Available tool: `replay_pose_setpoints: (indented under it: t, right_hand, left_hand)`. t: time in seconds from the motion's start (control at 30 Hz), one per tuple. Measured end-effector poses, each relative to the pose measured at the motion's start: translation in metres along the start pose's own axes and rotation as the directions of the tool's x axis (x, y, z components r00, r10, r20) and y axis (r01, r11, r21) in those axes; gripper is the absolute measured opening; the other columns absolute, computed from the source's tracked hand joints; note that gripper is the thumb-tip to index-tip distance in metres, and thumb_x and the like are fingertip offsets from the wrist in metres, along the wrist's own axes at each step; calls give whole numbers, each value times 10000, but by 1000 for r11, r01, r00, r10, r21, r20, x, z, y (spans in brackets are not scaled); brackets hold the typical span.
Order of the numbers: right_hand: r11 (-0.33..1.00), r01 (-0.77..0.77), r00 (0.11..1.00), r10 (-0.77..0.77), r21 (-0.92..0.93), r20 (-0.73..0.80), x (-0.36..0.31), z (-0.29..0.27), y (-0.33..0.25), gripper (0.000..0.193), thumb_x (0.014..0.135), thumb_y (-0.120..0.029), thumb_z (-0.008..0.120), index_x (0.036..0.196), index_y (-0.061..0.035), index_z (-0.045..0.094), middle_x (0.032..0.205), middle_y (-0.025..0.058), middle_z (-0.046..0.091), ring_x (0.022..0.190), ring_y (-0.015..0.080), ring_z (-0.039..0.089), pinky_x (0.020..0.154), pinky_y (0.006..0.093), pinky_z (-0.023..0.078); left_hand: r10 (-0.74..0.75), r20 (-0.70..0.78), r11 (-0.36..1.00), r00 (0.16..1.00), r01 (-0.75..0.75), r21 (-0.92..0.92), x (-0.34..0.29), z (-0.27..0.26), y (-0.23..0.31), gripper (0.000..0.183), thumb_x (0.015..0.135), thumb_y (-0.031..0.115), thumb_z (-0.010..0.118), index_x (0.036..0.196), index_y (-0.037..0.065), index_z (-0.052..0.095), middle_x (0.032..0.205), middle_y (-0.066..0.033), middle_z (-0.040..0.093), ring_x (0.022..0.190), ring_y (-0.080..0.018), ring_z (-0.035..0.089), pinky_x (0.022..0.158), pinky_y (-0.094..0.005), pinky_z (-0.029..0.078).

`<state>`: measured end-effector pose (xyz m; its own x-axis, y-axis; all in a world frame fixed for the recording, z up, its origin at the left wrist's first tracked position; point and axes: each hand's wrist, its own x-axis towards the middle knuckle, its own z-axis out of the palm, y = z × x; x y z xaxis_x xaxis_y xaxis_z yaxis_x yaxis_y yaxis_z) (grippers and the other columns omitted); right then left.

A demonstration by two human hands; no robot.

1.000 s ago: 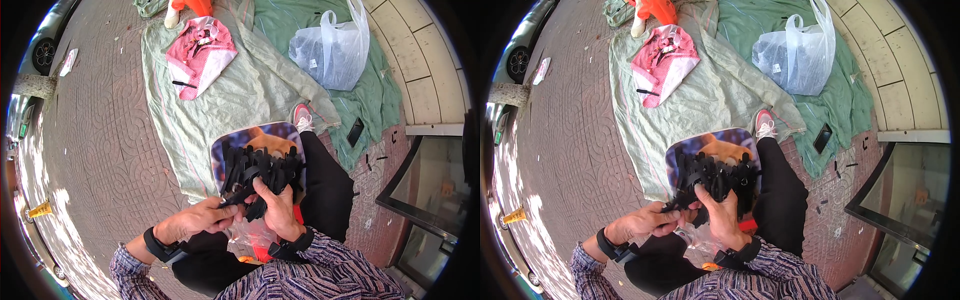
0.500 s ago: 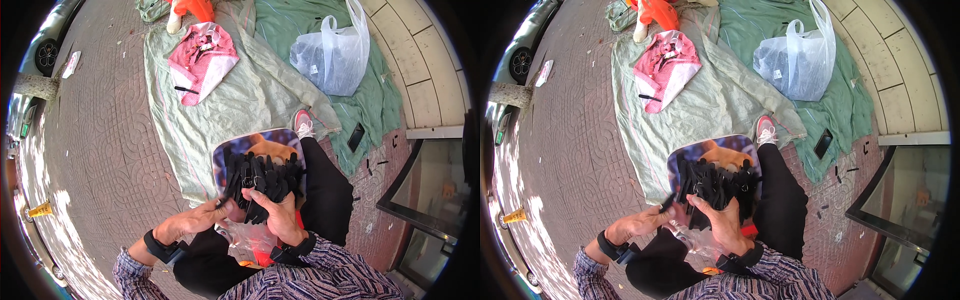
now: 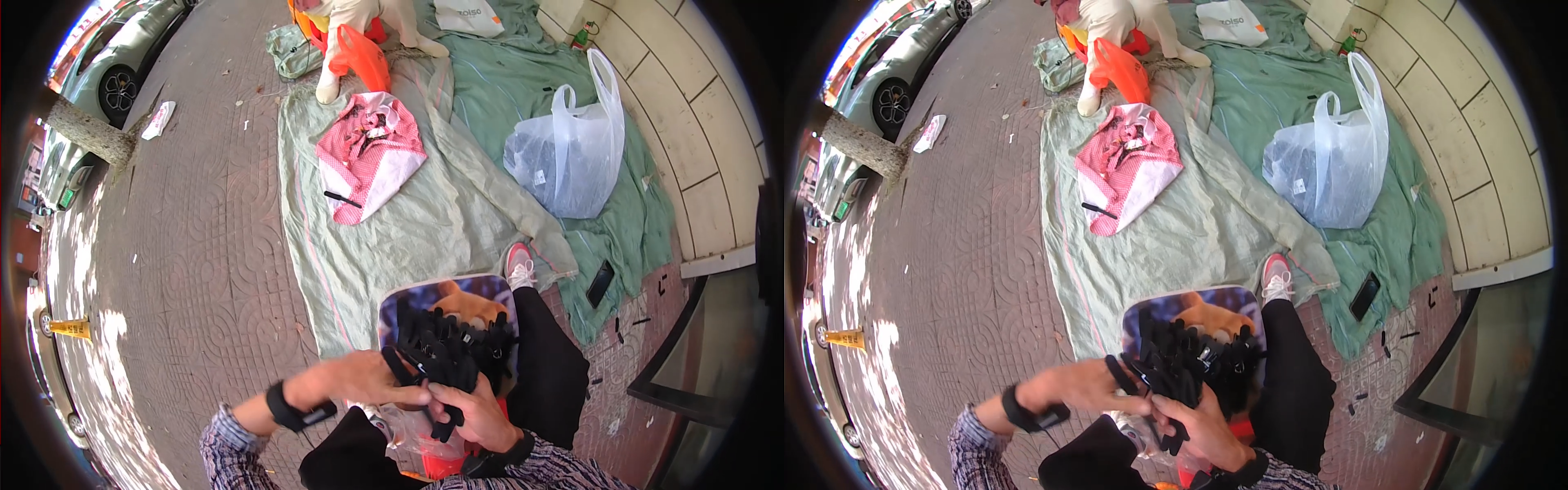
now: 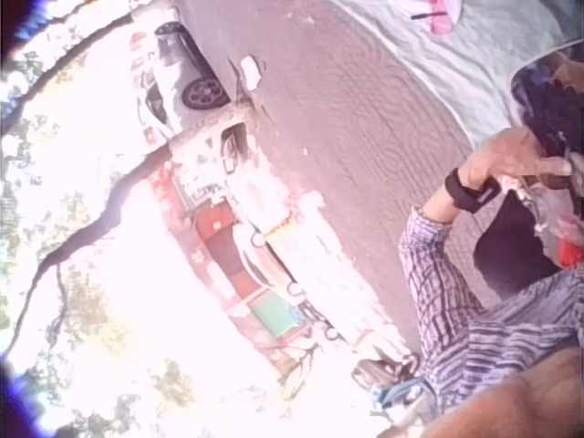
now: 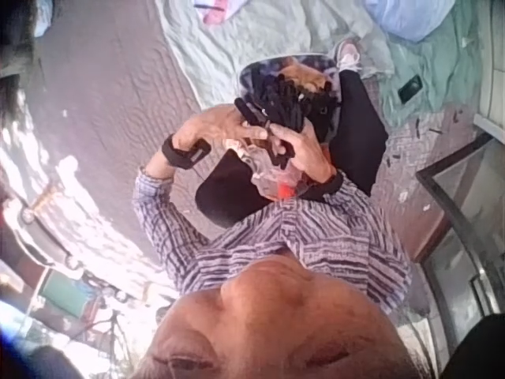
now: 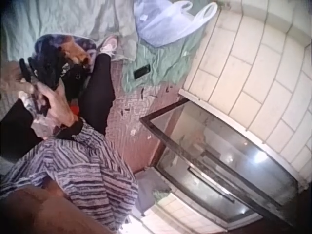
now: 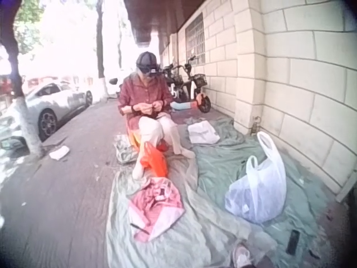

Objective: Sorting and preparing black plastic cable ties.

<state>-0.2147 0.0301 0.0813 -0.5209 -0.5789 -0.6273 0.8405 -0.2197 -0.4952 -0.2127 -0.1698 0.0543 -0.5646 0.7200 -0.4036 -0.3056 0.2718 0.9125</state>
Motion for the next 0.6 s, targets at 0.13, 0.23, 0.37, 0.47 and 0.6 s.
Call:
replay_pose_setpoints:
  t: [0.13,0.23,0.37,0.47,0.6]
  right_hand:
    - [990,10,996,-23,140,90,3,-9,4,171,825,-60,558,954,40,508,710,57,490,586,138,467,520,258,371]
    - [989,-41,997,31,141,66,-1,-5,6,185,813,-72,572,941,43,503,724,71,497,602,148,474,552,265,373]
    - [973,122,988,-137,197,68,-9,-23,3,349,757,17,564,1067,-75,435,739,57,461,597,149,433,554,288,355]
    - [968,214,975,-203,-129,93,-13,-22,-2,151,785,-53,583,898,6,502,746,46,500,641,130,479,615,273,385]
    - [983,119,992,-111,138,-67,-15,-48,21,434,626,132,611,936,-86,400,732,42,441,580,136,431,511,290,339]
  left_hand:
    - [-199,-83,975,976,188,-122,14,-88,16,408,896,257,495,1229,25,449,1003,-87,599,851,-144,619,595,-263,508]
    - [-37,-126,922,991,-14,-386,31,-105,18,307,904,205,480,1151,28,517,936,-112,625,772,-181,639,526,-244,505]
    - [-144,-735,943,662,-134,-306,18,-143,-60,197,879,181,515,996,39,585,813,-45,619,628,-97,591,511,-215,469]
    - [-229,-840,959,491,261,-108,11,-152,-173,257,779,120,546,1007,5,576,733,-94,599,680,-169,598,555,-289,477]
    - [63,-950,802,305,551,230,12,-120,-318,319,675,18,543,993,25,540,886,-197,579,846,-387,538,762,-419,446]
